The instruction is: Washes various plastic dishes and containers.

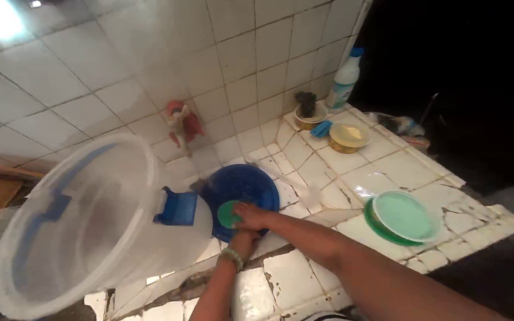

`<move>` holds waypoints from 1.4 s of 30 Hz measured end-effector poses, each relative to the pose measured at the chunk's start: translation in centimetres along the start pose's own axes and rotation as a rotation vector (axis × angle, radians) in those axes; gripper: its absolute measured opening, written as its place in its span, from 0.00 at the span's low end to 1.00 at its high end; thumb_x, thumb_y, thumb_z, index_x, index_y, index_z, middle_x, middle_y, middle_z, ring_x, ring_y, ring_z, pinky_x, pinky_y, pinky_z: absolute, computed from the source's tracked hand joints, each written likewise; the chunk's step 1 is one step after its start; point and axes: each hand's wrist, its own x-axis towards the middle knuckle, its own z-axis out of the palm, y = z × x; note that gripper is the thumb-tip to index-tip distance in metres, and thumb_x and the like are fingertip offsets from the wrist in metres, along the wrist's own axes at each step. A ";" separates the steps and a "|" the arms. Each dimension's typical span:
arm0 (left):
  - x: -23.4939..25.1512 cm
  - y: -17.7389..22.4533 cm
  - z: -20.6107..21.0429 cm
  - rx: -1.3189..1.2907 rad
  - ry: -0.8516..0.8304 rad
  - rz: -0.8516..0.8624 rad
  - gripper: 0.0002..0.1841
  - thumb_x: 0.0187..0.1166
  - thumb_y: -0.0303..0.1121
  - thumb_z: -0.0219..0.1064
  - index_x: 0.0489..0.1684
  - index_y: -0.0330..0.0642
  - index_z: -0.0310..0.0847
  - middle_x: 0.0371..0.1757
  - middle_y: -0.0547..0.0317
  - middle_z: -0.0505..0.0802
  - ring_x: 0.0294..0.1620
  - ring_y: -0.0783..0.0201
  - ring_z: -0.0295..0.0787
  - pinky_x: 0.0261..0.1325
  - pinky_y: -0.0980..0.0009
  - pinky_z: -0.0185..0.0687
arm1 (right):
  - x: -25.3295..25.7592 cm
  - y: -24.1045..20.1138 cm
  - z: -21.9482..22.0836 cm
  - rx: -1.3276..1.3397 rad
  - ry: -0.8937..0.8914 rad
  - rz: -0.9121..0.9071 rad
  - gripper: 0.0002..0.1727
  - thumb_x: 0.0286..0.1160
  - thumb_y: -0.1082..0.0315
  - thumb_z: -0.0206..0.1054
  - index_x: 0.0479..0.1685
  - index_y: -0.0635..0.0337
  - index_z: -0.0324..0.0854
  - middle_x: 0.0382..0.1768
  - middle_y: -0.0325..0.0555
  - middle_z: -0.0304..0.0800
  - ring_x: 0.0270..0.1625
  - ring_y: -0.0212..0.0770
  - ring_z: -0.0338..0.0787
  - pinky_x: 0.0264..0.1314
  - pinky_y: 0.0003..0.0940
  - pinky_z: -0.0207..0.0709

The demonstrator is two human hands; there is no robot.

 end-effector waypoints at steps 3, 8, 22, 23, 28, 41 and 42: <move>-3.4 -3.6 0.0 -0.026 0.170 -0.241 0.19 0.87 0.39 0.58 0.66 0.39 0.87 0.71 0.43 0.88 0.78 0.45 0.79 0.85 0.46 0.64 | 0.0 2.1 -0.8 -0.179 0.047 -0.056 0.33 0.85 0.45 0.62 0.88 0.44 0.69 0.92 0.56 0.57 0.94 0.67 0.52 0.89 0.76 0.40; -4.5 -4.1 0.1 -0.309 0.440 -0.463 0.35 0.84 0.33 0.64 0.87 0.24 0.56 0.88 0.26 0.63 0.89 0.36 0.61 0.89 0.52 0.59 | 4.3 4.9 -4.7 -0.124 0.415 0.347 0.31 0.84 0.67 0.59 0.85 0.74 0.64 0.91 0.74 0.48 0.93 0.75 0.46 0.91 0.73 0.36; -1.5 -6.3 1.1 -0.180 0.418 -0.421 0.45 0.77 0.35 0.72 0.92 0.31 0.48 0.94 0.29 0.47 0.94 0.36 0.48 0.92 0.49 0.50 | -3.4 7.3 -4.1 -0.254 0.144 -0.021 0.24 0.82 0.61 0.66 0.74 0.60 0.80 0.78 0.72 0.73 0.82 0.77 0.67 0.81 0.78 0.55; -1.3 -6.3 1.1 -0.181 0.423 -0.413 0.45 0.77 0.34 0.71 0.93 0.30 0.47 0.94 0.29 0.47 0.94 0.37 0.46 0.93 0.49 0.49 | -2.9 8.4 -5.8 -0.264 0.174 0.074 0.27 0.83 0.61 0.63 0.80 0.60 0.75 0.83 0.73 0.66 0.86 0.79 0.61 0.83 0.78 0.52; -0.9 -6.3 1.3 -0.221 0.429 -0.380 0.45 0.76 0.31 0.71 0.92 0.28 0.47 0.93 0.26 0.45 0.95 0.35 0.39 0.94 0.51 0.43 | 7.3 7.0 -7.2 -0.154 0.312 0.235 0.37 0.87 0.54 0.59 0.96 0.35 0.53 0.95 0.63 0.44 0.94 0.75 0.38 0.86 0.83 0.30; -0.9 -7.1 2.3 -0.457 0.641 -0.285 0.69 0.48 0.27 0.87 0.91 0.22 0.30 0.92 0.23 0.46 0.93 0.35 0.47 0.93 0.51 0.50 | 11.2 -1.7 -1.5 -0.216 -0.033 -0.408 0.24 0.81 0.63 0.69 0.75 0.60 0.81 0.82 0.56 0.75 0.91 0.66 0.57 0.92 0.73 0.33; -0.9 -7.0 2.1 -0.398 0.583 -0.325 0.67 0.52 0.32 0.87 0.92 0.23 0.33 0.93 0.26 0.45 0.94 0.37 0.46 0.93 0.51 0.49 | 11.8 -1.2 -2.2 -0.269 -0.025 -0.434 0.25 0.81 0.57 0.69 0.74 0.56 0.83 0.82 0.56 0.75 0.91 0.67 0.59 0.91 0.75 0.34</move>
